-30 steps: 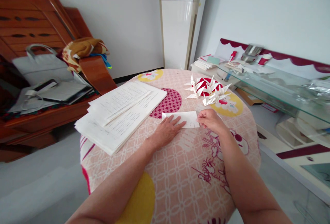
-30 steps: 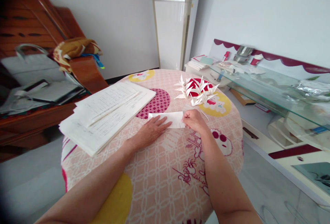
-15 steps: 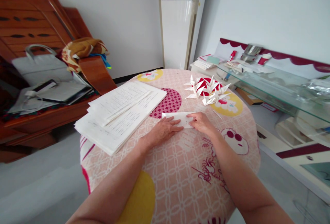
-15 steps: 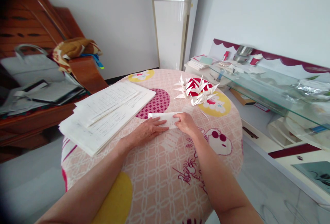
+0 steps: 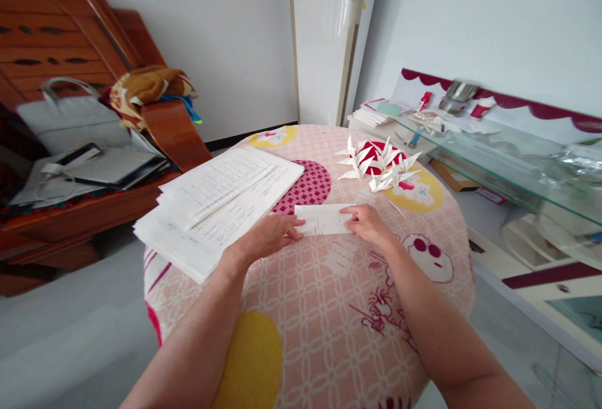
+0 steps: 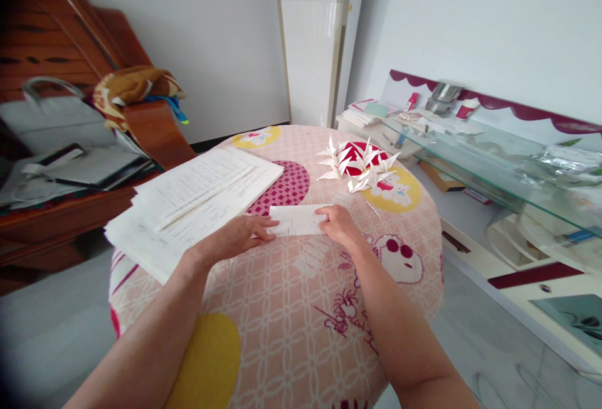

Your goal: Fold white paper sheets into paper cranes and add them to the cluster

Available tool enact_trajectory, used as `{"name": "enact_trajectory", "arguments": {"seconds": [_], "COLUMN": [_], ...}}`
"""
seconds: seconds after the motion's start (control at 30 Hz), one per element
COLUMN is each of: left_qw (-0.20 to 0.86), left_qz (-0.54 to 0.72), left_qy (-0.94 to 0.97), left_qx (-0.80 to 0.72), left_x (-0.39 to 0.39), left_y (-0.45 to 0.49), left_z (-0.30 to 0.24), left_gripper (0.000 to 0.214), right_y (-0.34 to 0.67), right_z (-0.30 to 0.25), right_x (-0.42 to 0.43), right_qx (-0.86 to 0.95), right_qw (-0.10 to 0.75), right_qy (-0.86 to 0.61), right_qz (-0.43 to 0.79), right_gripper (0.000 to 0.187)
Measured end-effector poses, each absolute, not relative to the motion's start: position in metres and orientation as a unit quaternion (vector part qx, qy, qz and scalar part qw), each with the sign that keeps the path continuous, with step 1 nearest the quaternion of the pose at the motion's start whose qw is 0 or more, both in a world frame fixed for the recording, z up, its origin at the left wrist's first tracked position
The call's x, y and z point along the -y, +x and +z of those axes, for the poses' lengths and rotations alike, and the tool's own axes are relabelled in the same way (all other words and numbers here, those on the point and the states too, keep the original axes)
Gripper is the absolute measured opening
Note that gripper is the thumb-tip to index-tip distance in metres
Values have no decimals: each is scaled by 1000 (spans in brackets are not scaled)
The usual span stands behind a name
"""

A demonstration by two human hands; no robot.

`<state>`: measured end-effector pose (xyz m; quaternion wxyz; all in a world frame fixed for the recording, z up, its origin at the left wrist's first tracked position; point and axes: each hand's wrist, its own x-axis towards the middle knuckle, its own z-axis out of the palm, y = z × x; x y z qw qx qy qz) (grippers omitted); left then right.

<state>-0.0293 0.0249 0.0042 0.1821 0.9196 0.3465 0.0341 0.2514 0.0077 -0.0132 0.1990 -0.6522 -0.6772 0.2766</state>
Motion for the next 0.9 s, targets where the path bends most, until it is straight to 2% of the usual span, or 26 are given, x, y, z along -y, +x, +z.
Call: {"name": "enact_trajectory", "arguments": {"seconds": [0.17, 0.3, 0.47, 0.53, 0.67, 0.7, 0.77, 0.8, 0.9], "left_qw": [205, 193, 281, 313, 382, 389, 376, 348, 228], "left_qz": [89, 197, 286, 316, 399, 412, 421, 426, 457], "left_qy": [873, 813, 729, 709, 677, 676, 691, 706, 750], "left_qx": [-434, -513, -556, -547, -487, -471, -451, -447, -420], "left_x": [-20, -28, -38, -39, -36, -34, -28, -23, -8], "left_y": [-34, -29, -17, -14, -9, -7, -3, 0, 9], "left_z": [12, 4, -16, -21, -21, -20, -14, -11, -3], "left_gripper": [21, 20, 31, 39, 78, 81, 72, 62, 54], "right_y": [251, 253, 253, 251, 250, 250, 250, 250, 248], "right_z": [-11, -10, -10, -10, -11, -11, -11, -10, -4], "right_x": [-6, -3, -2, -2, -4, -5, -6, -5, -2], "right_qx": [659, 596, 536, 530, 531, 537, 561, 580, 645], "right_qw": [209, 266, 330, 325, 334, 350, 406, 440, 508], "right_qy": [-655, -654, -652, -657, -657, -652, -626, -605, -527], "right_qz": [306, 383, 423, 426, 418, 406, 358, 322, 219], "right_gripper": [46, 51, 53, 55, 59, 58, 55, 54, 53]}}
